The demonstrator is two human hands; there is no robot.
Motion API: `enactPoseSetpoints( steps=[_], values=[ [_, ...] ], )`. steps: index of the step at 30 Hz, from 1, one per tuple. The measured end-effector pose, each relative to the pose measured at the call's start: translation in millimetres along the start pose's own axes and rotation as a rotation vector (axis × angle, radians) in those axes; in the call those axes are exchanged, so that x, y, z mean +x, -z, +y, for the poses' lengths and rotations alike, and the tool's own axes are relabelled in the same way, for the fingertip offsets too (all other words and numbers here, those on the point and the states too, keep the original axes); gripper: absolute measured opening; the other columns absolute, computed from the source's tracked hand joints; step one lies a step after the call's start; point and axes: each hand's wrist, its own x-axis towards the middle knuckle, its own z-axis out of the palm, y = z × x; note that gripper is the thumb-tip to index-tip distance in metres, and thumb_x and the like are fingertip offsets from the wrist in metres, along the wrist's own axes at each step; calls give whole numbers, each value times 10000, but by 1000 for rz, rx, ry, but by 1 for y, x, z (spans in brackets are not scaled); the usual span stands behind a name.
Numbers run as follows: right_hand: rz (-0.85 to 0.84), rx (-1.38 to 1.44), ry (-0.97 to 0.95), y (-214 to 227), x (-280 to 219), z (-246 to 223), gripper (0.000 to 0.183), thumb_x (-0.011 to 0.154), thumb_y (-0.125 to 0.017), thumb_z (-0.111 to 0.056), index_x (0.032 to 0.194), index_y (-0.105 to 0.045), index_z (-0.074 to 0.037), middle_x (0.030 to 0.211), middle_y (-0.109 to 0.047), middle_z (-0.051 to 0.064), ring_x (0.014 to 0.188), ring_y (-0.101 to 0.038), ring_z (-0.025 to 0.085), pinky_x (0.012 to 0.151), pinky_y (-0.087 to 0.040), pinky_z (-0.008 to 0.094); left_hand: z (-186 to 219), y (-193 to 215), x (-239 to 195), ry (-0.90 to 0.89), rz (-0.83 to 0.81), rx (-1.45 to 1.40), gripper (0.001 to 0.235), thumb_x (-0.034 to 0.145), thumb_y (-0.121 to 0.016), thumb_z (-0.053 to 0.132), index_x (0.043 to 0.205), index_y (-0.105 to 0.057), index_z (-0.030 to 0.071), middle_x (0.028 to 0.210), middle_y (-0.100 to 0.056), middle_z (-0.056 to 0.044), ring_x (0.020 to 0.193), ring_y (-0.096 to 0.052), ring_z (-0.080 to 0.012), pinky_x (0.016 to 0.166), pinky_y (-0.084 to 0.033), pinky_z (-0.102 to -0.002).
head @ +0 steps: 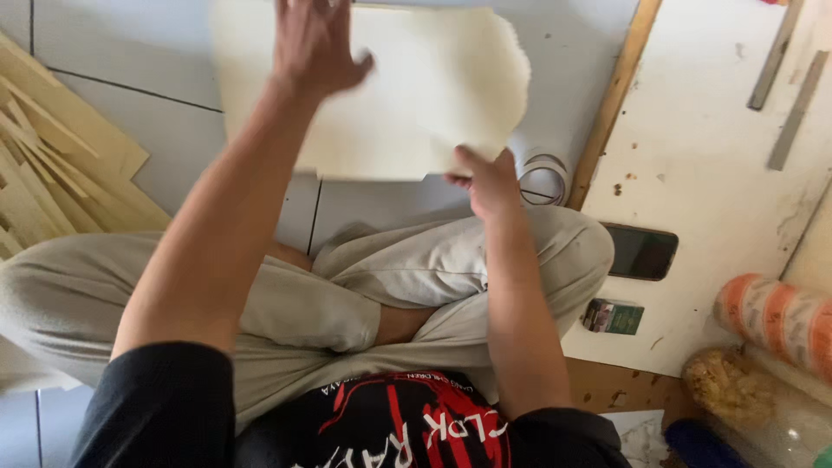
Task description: The person sits on the floor and repeatedly folds a thin strip of paper onto a larger sheet. They then use a roll of white tape to secure the folded strip to the paper, pressing it down firmly.
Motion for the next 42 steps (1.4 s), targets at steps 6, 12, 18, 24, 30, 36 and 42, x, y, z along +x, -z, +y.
enactPoseSetpoints(
  steps=[6,12,18,24,30,36,42],
  values=[
    [183,292,6,30,66,45,753,780,-859,15,1362,-382,40,1111,-652,263,802,-768,423,689,-712,514,48,32,-119,-360,-42,-327,628,819,-795,508,1275,-734,80,1282,-719,-180,1255,-622,-401,1119,-388,-610],
    [261,49,151,25,52,58,632,776,-888,-137,1220,-474,38,691,-651,163,458,-698,252,404,-546,298,29,-36,-158,-272,140,-219,205,1072,-573,136,1009,-765,174,909,-763,-4,877,-736,-175,907,-546,-361],
    [492,-903,1313,-6,12,48,601,866,-832,-205,1325,-500,-5,1220,-578,204,1139,-598,403,983,-418,496,41,-68,-158,-347,161,-297,217,1035,-578,145,931,-768,133,777,-698,-53,731,-670,-227,812,-544,-385],
    [-107,-1405,1058,-21,64,104,149,1041,-598,-309,1117,-693,-223,1014,-666,20,1042,-688,274,966,-489,543,53,-50,-161,-279,180,-231,163,978,-645,118,849,-744,128,774,-677,-58,771,-678,-244,883,-530,-410],
    [-145,-1288,1200,-33,69,87,246,996,-636,-354,784,-669,-234,711,-595,-8,755,-672,244,720,-545,372,44,-61,-148,-131,52,-298,119,980,-709,206,920,-736,106,864,-648,-86,882,-658,-289,899,-527,-457],
    [-94,-1326,726,-27,92,74,334,856,-829,-444,902,-688,-145,834,-708,100,865,-723,371,787,-578,535,35,-33,-112,159,-147,-173,368,828,-847,470,930,-704,147,900,-694,-59,937,-666,-283,912,-466,-541],
    [-31,-1380,550,-52,54,28,451,793,-882,-433,795,-538,-141,840,-590,38,744,-577,330,579,-409,480,18,-41,-82,228,-329,-33,672,656,-881,747,914,-661,166,852,-592,-8,857,-531,-267,785,-349,-446]
  ],
)
